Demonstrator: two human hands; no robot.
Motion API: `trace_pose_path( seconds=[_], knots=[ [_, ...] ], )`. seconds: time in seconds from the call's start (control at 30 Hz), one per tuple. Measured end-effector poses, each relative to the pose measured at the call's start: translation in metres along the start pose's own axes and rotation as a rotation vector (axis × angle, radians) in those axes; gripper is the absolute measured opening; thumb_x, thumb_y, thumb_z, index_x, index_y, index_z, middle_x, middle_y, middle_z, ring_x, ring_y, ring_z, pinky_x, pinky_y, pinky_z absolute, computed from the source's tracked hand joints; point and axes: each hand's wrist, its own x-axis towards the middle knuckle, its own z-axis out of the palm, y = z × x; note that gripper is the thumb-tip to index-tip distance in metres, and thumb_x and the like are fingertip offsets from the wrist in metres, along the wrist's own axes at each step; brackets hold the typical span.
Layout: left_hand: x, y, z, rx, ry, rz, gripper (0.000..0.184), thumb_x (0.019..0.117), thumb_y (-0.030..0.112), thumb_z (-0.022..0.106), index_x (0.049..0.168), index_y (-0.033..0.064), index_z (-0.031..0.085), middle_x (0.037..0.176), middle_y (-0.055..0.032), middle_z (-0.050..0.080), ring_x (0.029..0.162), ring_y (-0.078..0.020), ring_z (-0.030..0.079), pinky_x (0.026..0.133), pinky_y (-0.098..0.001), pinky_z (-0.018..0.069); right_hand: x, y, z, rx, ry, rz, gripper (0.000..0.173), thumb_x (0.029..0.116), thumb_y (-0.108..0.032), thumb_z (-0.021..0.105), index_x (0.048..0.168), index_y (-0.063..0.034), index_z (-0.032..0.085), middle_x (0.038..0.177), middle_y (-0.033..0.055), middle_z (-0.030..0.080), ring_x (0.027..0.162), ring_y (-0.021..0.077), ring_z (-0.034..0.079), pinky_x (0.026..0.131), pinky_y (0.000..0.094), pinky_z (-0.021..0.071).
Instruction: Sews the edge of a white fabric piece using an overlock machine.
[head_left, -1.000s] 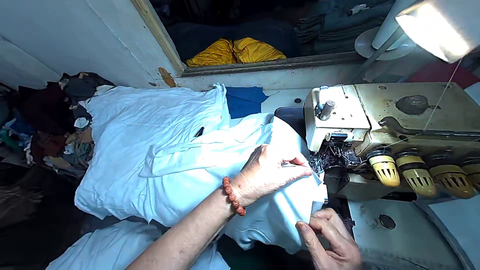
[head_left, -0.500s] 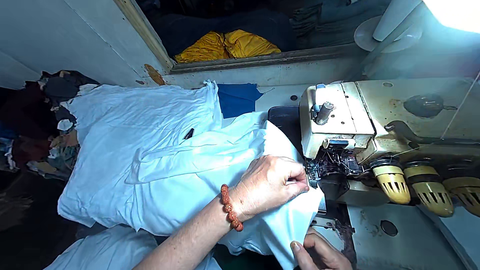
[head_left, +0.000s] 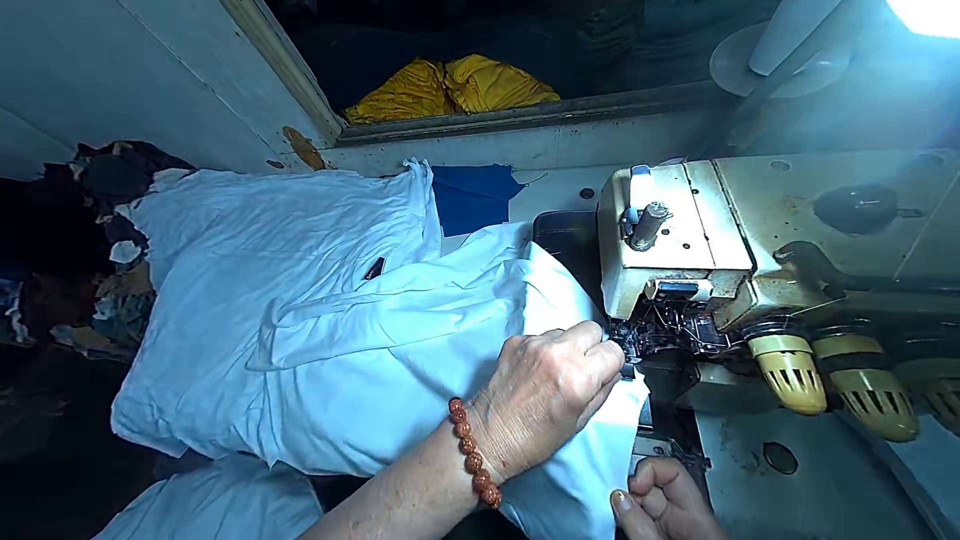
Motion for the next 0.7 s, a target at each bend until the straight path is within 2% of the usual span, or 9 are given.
trace_pose_path(
  seconds=[0.07,0.17,0.27,0.4,0.47,0.6,0.7],
  knots=[
    [-0.003,0.002,0.000,0.047,0.010,0.047,0.012,0.0919,0.012,0.065,0.083,0.0084,0.072,0.075,-0.0026,0.061,0.063,-0.0138,0.061,0.049,-0.0261,0.0474,0.000,-0.002,-0.004,0.005,-0.010,-0.008,0.035,0.0845,0.011,0.059,0.100,-0.0188,0.052,0.075,-0.0168,0.063,0.065,-0.0079,0.059,0.060,0.0107,0.0495],
    [-0.008,0.004,0.000,0.068,0.032,0.075,0.014,0.0924,0.009,0.062,0.087,0.0072,0.074,0.081,-0.0040,0.066,0.070,-0.0157,0.063,0.057,-0.0267,0.0508,0.003,-0.009,-0.011,0.037,-0.028,-0.018,0.035,0.0835,0.010,0.061,0.098,-0.0208,0.054,0.076,-0.0163,0.063,0.066,-0.0077,0.060,0.061,0.0107,0.0503],
    [-0.007,-0.005,0.005,0.063,0.061,0.060,0.017,0.0935,0.009,0.061,0.093,0.0064,0.077,0.095,-0.0072,0.072,0.083,-0.0197,0.069,0.068,-0.0316,0.0562,0.013,-0.022,-0.013,0.011,-0.030,-0.027,0.034,0.0834,0.010,0.060,0.097,-0.0208,0.053,0.075,-0.0164,0.063,0.065,-0.0076,0.059,0.059,0.0110,0.0498],
    [0.013,-0.029,0.011,0.068,0.127,-0.004,0.016,0.0935,0.009,0.063,0.082,0.0063,0.073,0.096,-0.0090,0.072,0.084,-0.0246,0.067,0.070,-0.0384,0.0536,0.040,-0.038,-0.006,-0.161,0.008,-0.066,0.033,0.0807,0.013,0.058,0.093,-0.0173,0.049,0.070,-0.0166,0.060,0.058,-0.0079,0.055,0.052,0.0101,0.0458],
    [0.025,-0.043,0.015,0.088,0.167,-0.036,0.017,0.0941,0.008,0.062,0.083,0.0048,0.074,0.098,-0.0100,0.073,0.088,-0.0260,0.068,0.076,-0.0399,0.0543,0.050,-0.041,-0.002,-0.224,0.036,-0.089,0.031,0.0790,0.012,0.060,0.088,-0.0160,0.049,0.065,-0.0156,0.055,0.054,-0.0080,0.051,0.048,0.0092,0.0422],
    [0.035,-0.065,0.021,0.135,0.346,-0.153,0.018,0.0984,0.008,0.060,0.093,0.0032,0.077,0.095,-0.0112,0.074,0.093,-0.0259,0.070,0.083,-0.0390,0.0548,0.054,-0.041,0.001,-0.272,0.066,-0.115,0.030,0.0771,0.012,0.061,0.083,-0.0162,0.050,0.062,-0.0156,0.052,0.051,-0.0086,0.047,0.047,0.0084,0.0392],
    [0.007,-0.060,0.006,0.175,0.355,-0.202,0.021,0.0970,0.011,0.060,0.111,0.0024,0.074,0.084,-0.0080,0.072,0.077,-0.0209,0.068,0.074,-0.0379,0.0540,0.053,-0.040,0.001,-0.263,0.075,-0.106,0.031,0.0775,0.012,0.060,0.083,-0.0169,0.050,0.062,-0.0161,0.052,0.051,-0.0088,0.047,0.047,0.0081,0.0392]
  ],
)
